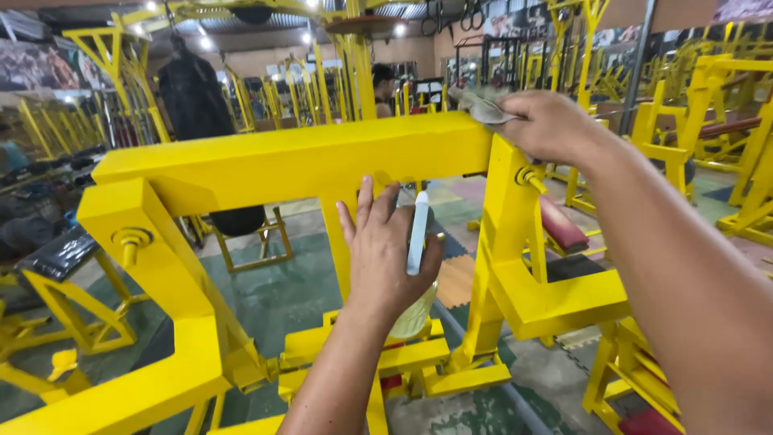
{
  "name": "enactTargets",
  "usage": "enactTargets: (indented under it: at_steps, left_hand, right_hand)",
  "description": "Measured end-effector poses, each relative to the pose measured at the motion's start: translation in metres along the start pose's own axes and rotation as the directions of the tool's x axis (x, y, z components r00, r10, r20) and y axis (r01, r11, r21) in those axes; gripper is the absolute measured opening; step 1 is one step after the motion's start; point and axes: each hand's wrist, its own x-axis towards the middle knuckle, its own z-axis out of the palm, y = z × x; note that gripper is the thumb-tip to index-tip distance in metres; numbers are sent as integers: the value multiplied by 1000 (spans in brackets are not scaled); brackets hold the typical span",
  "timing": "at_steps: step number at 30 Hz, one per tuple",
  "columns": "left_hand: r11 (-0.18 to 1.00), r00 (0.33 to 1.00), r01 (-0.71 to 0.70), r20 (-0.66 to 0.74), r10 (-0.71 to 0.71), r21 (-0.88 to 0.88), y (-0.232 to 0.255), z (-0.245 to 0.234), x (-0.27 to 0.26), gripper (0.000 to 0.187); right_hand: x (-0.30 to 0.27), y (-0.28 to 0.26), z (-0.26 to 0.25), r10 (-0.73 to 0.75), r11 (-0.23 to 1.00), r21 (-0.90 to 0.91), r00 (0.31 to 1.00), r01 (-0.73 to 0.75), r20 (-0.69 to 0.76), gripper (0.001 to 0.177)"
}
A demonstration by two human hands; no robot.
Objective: Cleaning and wiping down various yellow gym equipment frames and pads using a spray bottle and a cloth.
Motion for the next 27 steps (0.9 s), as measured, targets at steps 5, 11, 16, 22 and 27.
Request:
enactTargets:
  at_steps: [5,11,16,22,27]
  left_hand:
    - [997,995,74,73,-75,6,-10,8,-53,42]
    - [973,958,221,173,-229,67,-44,24,-117,39]
    - [974,962,211,160,-221,81,-59,0,-136,45]
    - [971,962,214,148,-228,108,-77,-28,-121,43]
    - [977,977,206,43,-208,48,-96,-41,-120,47]
  right_hand:
    - [-44,-37,-22,-108,783,-605,989,147,100,41]
    - [-149,-71,-40,-422,748,-506,897,429,136,47]
    - [-213,-90,94,-269,945,202,963,257,33,44]
    - [-189,-88,258,234,717,696,958,-54,-167,23]
    - [-103,-152,270,-268,907,133,791,399,-550,56]
